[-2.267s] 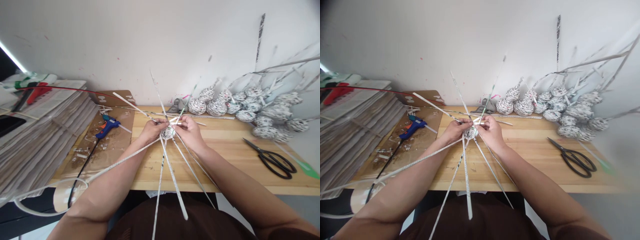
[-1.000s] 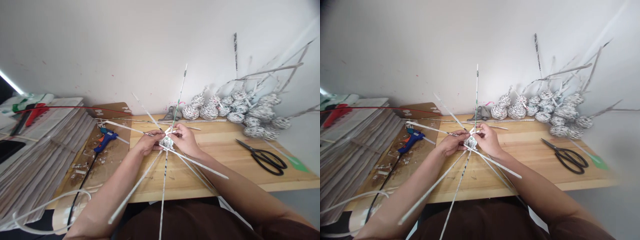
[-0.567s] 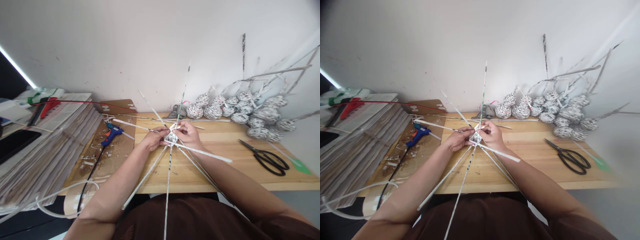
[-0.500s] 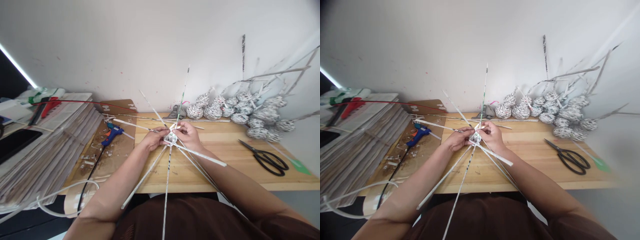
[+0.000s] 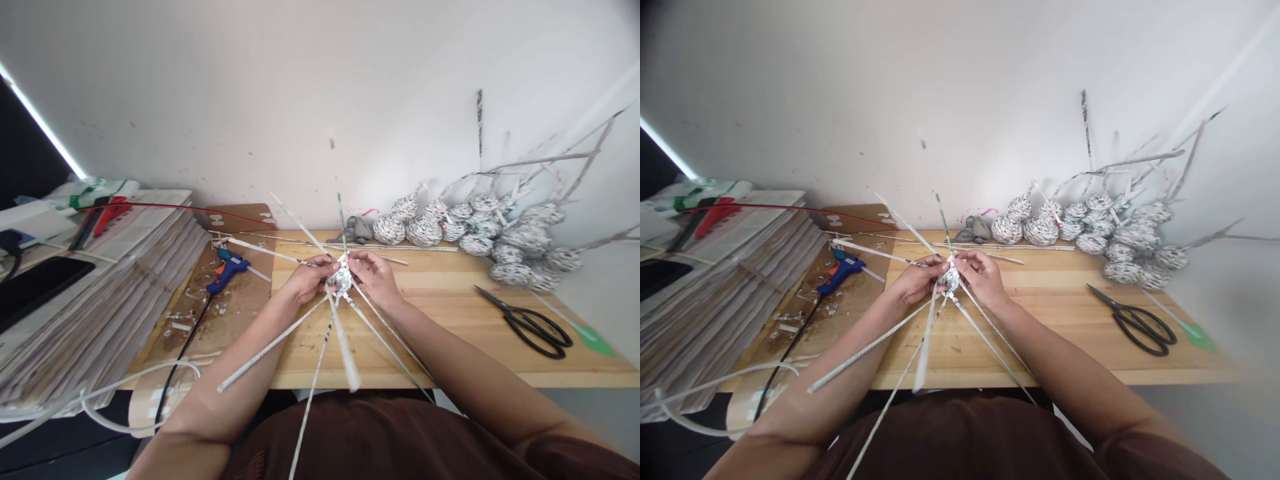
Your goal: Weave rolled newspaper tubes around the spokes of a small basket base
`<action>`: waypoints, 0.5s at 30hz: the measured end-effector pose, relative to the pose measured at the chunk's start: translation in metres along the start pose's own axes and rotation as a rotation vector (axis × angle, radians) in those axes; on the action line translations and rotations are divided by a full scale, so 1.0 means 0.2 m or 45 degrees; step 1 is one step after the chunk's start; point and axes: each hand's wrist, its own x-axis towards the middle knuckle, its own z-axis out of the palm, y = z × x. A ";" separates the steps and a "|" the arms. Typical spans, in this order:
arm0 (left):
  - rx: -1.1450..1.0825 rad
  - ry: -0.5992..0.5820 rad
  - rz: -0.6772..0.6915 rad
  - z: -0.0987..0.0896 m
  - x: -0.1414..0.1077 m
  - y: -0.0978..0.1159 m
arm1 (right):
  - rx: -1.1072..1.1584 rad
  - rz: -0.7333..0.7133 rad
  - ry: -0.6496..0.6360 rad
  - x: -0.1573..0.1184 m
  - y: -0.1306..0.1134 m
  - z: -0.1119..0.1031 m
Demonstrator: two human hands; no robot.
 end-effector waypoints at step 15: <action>-0.197 -0.042 0.254 0.10 -0.08 0.15 | -0.361 0.011 -0.126 0.03 0.11 -0.02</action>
